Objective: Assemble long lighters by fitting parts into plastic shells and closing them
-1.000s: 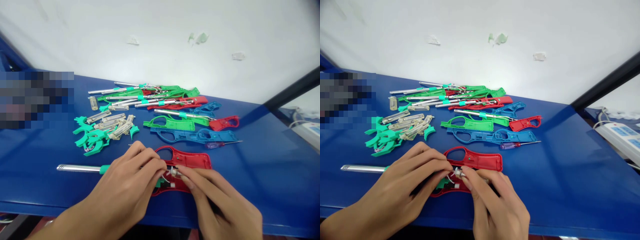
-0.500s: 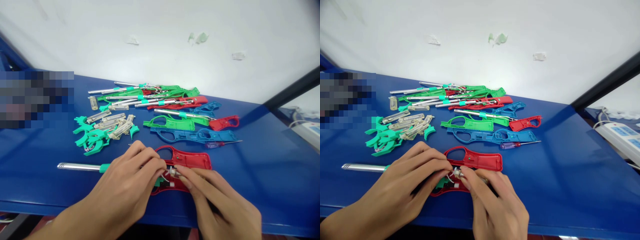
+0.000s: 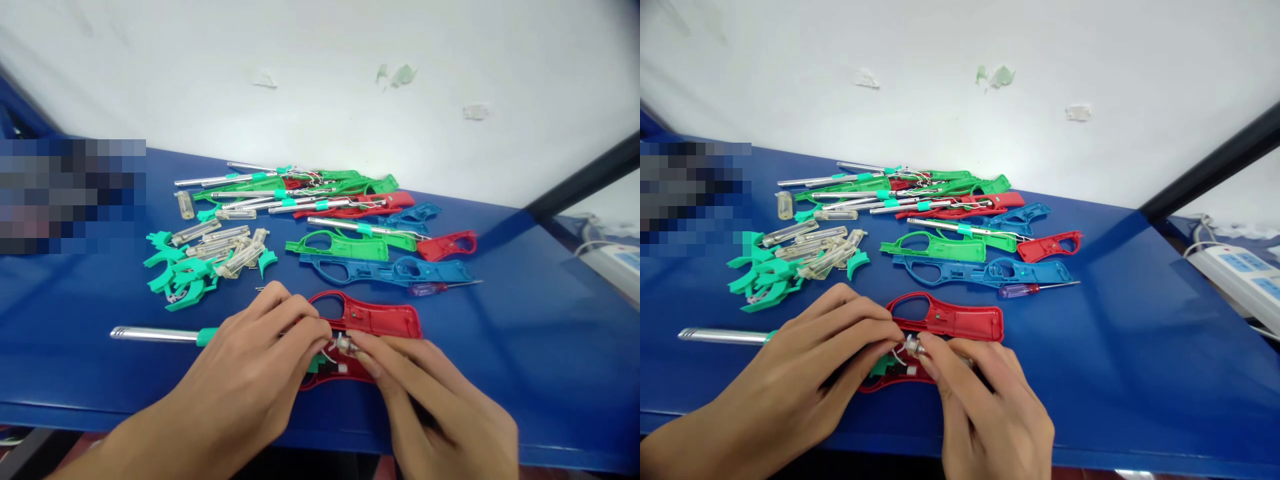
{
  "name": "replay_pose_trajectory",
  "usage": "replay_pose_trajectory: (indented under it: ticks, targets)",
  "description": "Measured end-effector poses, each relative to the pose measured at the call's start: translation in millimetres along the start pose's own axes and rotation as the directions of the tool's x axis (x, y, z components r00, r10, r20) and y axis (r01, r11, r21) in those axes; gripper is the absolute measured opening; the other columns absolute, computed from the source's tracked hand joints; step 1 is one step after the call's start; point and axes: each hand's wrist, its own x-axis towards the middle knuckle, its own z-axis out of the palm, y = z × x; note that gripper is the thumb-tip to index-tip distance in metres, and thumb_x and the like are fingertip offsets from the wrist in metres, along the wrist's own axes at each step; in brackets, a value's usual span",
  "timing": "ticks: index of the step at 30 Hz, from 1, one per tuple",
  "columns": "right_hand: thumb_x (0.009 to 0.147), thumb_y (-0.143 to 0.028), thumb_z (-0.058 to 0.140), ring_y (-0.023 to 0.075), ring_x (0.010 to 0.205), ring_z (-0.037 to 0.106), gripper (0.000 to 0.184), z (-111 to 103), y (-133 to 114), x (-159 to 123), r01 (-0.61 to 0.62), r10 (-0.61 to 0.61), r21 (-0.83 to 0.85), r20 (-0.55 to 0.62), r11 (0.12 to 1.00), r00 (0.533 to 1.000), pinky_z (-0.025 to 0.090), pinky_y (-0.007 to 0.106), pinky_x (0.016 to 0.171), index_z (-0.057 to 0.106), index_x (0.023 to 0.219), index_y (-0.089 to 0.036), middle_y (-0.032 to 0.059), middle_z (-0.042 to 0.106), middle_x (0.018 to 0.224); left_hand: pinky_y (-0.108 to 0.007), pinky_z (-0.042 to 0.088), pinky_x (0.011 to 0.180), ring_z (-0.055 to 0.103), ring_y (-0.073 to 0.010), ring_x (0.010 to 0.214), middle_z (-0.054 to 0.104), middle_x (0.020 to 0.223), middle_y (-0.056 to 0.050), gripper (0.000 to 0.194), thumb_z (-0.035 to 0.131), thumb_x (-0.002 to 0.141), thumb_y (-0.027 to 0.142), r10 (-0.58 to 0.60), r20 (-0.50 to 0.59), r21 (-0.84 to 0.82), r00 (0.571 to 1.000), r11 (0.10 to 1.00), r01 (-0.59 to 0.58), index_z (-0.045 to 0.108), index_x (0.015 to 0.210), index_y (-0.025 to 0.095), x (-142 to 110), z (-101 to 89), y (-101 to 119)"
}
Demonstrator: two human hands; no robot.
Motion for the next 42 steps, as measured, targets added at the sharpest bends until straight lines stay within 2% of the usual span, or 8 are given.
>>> replay_pose_trajectory:
  ticks: [7, 11, 16, 20, 23, 29, 34, 42]
  targets:
    - [0.110, -0.018, 0.066, 0.0074, 0.097, 0.081, 0.021, 3.8, -5.6, 6.6, -0.047, 0.048, 0.026, -0.048, 0.999, 0.998, 0.060, 0.014, 0.092, 0.081, 0.118, -0.032, -0.0085, 0.086, 0.108, -0.038, 0.053, 0.091, 0.059, -0.0206, 0.094, 0.075, 0.106, -0.002, 0.027, 0.046, 0.116, 0.004, 0.051, 0.010, 0.050, 0.999, 0.997, -0.051, 0.071, 0.115, 0.016, 0.1, -1.5, 1.7]
    - [0.111, -0.020, 0.066, 0.0082, 0.094, 0.079, 0.018, 5.4, -6.0, 9.8, -0.037, 0.036, -0.012, -0.073, 0.999, 0.997, 0.059, 0.015, 0.093, 0.081, 0.115, -0.029, -0.0063, 0.085, 0.104, -0.037, 0.053, 0.085, 0.059, -0.0215, 0.095, 0.075, 0.108, -0.002, 0.028, 0.045, 0.117, 0.006, 0.021, 0.028, 0.040, 0.999, 0.999, -0.022, 0.071, 0.121, 0.018, 0.2, -3.0, 3.1]
    - [0.113, -0.024, 0.064, 0.0108, 0.091, 0.075, 0.018, 6.7, -4.2, 9.4, -0.025, 0.014, -0.085, -0.122, 0.996, 0.992, 0.058, 0.018, 0.086, 0.081, 0.110, -0.027, -0.0015, 0.081, 0.103, -0.038, 0.054, 0.098, 0.062, -0.0201, 0.103, 0.073, 0.115, -0.002, 0.020, 0.050, 0.119, 0.015, -0.032, 0.020, -0.034, 0.999, 0.999, 0.032, 0.067, 0.126, 0.021, 1.3, -6.5, 9.6]
    - [0.113, -0.024, 0.063, 0.0130, 0.095, 0.073, 0.017, 7.7, -2.1, 5.0, -0.024, 0.012, -0.136, -0.084, 0.990, 0.996, 0.058, 0.022, 0.084, 0.079, 0.113, -0.029, 0.0006, 0.078, 0.111, -0.040, 0.055, 0.094, 0.062, -0.0214, 0.103, 0.072, 0.116, -0.004, 0.017, 0.054, 0.117, 0.017, -0.054, 0.020, -0.074, 0.998, 0.996, 0.055, 0.069, 0.122, 0.023, -1.9, -6.7, 11.1]
    - [0.113, -0.023, 0.062, 0.0125, 0.093, 0.073, 0.019, 8.5, -2.3, 4.0, -0.026, 0.014, -0.142, -0.083, 0.989, 0.996, 0.057, 0.022, 0.081, 0.080, 0.116, -0.030, 0.0002, 0.077, 0.109, -0.040, 0.055, 0.090, 0.061, -0.0214, 0.101, 0.071, 0.116, -0.004, 0.016, 0.056, 0.116, 0.017, -0.049, 0.018, -0.081, 0.999, 0.995, 0.051, 0.069, 0.120, 0.023, -3.2, -6.1, 10.2]
    - [0.113, -0.026, 0.063, 0.0107, 0.092, 0.074, 0.018, 8.0, -5.8, 8.3, -0.066, 0.054, -0.107, -0.111, 0.992, 0.992, 0.056, 0.020, 0.086, 0.080, 0.115, -0.031, -0.0024, 0.079, 0.106, -0.041, 0.054, 0.095, 0.062, -0.0196, 0.101, 0.073, 0.114, -0.002, 0.017, 0.055, 0.116, 0.013, -0.032, 0.012, -0.092, 0.999, 0.995, 0.033, 0.070, 0.116, 0.022, 1.9, -5.7, 8.8]
    - [0.111, -0.029, 0.065, 0.0113, 0.092, 0.073, 0.011, 6.8, -5.9, 8.2, -0.107, 0.093, -0.098, -0.132, 0.989, 0.987, 0.054, 0.020, 0.085, 0.074, 0.104, -0.030, -0.0030, 0.078, 0.101, -0.041, 0.053, 0.097, 0.063, -0.0194, 0.101, 0.074, 0.116, -0.001, 0.020, 0.054, 0.116, 0.013, -0.024, 0.029, -0.093, 0.999, 0.995, 0.026, 0.072, 0.116, 0.023, 1.5, -6.4, 8.8]
    - [0.115, -0.034, 0.061, 0.0126, 0.093, 0.074, 0.017, 13.6, -8.0, 7.5, -0.111, 0.093, -0.131, -0.139, 0.985, 0.986, 0.054, 0.023, 0.085, 0.074, 0.104, -0.030, -0.0021, 0.078, 0.102, -0.041, 0.054, 0.098, 0.064, -0.0208, 0.105, 0.075, 0.116, -0.002, 0.019, 0.054, 0.117, 0.017, -0.025, 0.032, -0.080, 0.999, 0.996, 0.027, 0.071, 0.122, 0.024, -1.3, -6.6, 9.4]
